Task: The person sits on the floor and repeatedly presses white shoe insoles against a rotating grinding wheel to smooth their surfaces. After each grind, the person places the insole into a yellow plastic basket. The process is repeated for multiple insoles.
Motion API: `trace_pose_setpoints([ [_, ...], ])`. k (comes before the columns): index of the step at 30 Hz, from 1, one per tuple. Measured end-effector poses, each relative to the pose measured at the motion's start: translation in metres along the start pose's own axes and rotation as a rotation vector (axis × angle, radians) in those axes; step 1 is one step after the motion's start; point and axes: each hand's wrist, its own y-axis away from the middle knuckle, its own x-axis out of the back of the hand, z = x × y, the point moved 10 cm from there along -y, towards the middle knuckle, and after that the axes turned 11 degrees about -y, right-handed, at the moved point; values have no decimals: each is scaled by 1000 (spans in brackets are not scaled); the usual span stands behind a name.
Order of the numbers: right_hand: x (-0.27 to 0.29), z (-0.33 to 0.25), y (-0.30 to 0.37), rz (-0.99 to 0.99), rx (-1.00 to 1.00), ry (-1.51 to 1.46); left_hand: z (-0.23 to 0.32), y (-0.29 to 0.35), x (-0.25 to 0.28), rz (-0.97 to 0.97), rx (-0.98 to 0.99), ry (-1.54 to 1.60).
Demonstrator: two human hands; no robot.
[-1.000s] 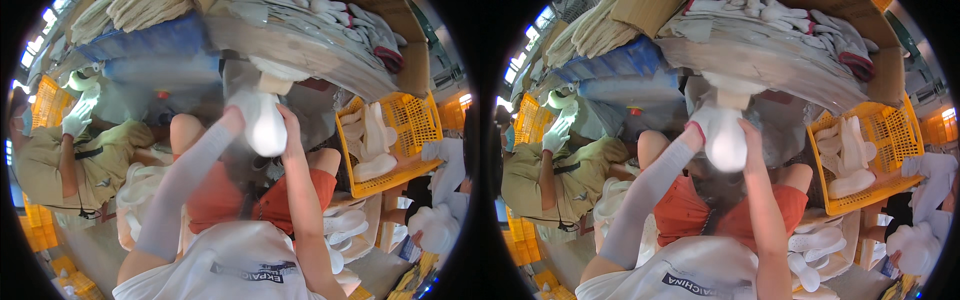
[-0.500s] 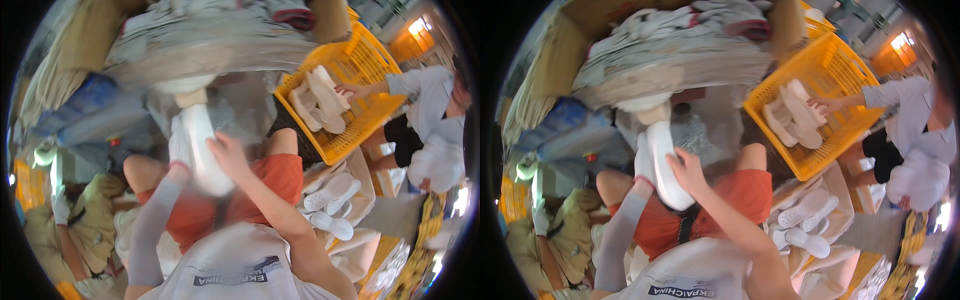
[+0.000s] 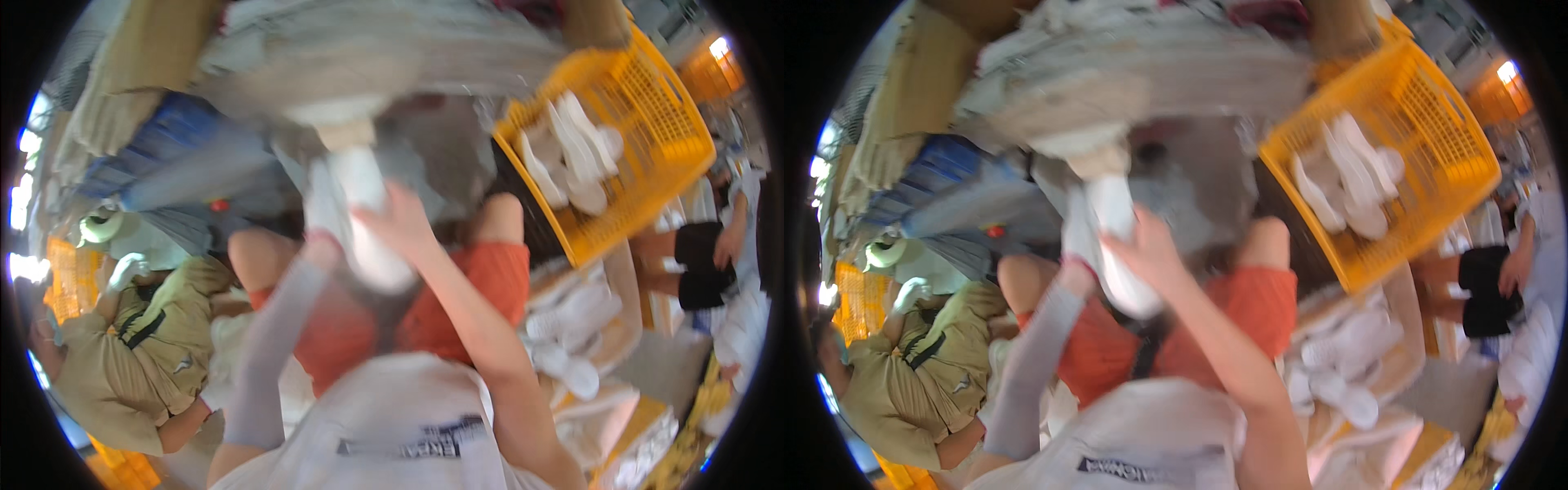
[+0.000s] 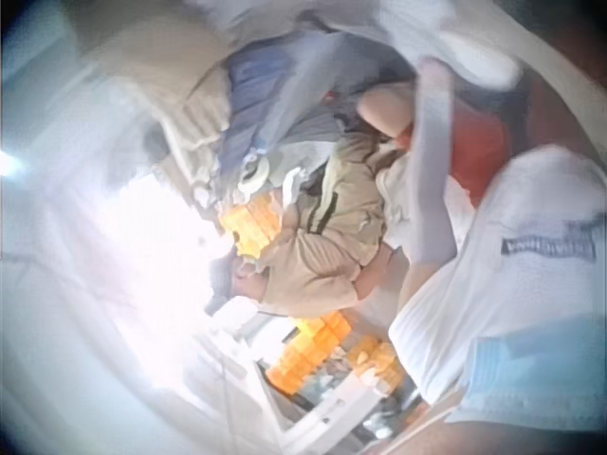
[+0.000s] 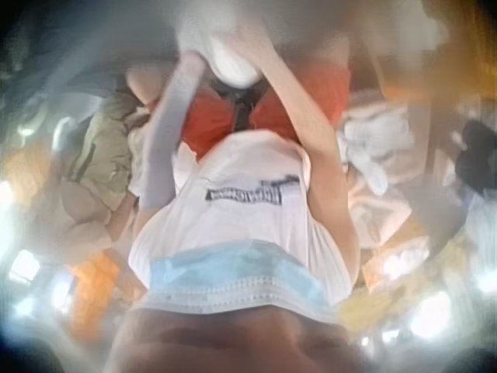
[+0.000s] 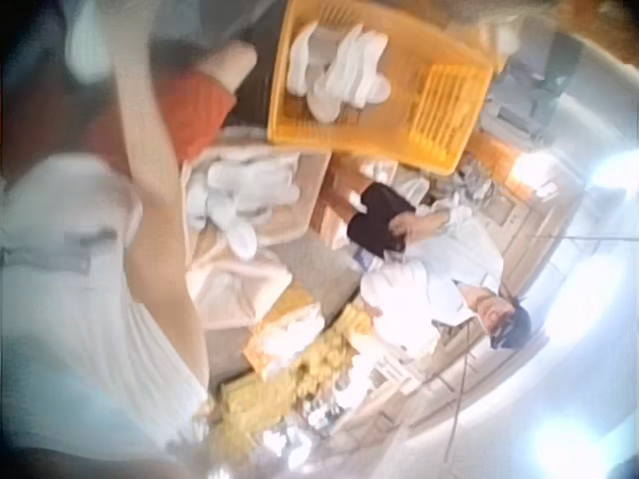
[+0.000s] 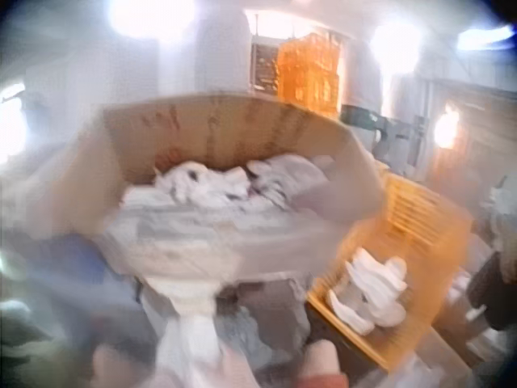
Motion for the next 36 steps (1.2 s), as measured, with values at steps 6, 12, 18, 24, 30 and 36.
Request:
trace_pose_setpoints([
  [6,94,18,90,125,-83,-86,-19,63,-77,129,51,-165],
  [12,448,-123,327,1378,414,1067,-26,81,-145,54,267,-346],
  [18,631,-193,384,1598,136,1669,-67,87,-181,-140,317,-311],
  [24,508,-199,300,1725,760,1482,-92,74,-161,-84,332,-591],
  [30,468,229,-47,278,-92,-118,-112,56,-162,55,497,-493],
  [36,480,218,-46,452,13,559,-80,32,-203,-88,319,-478],
])
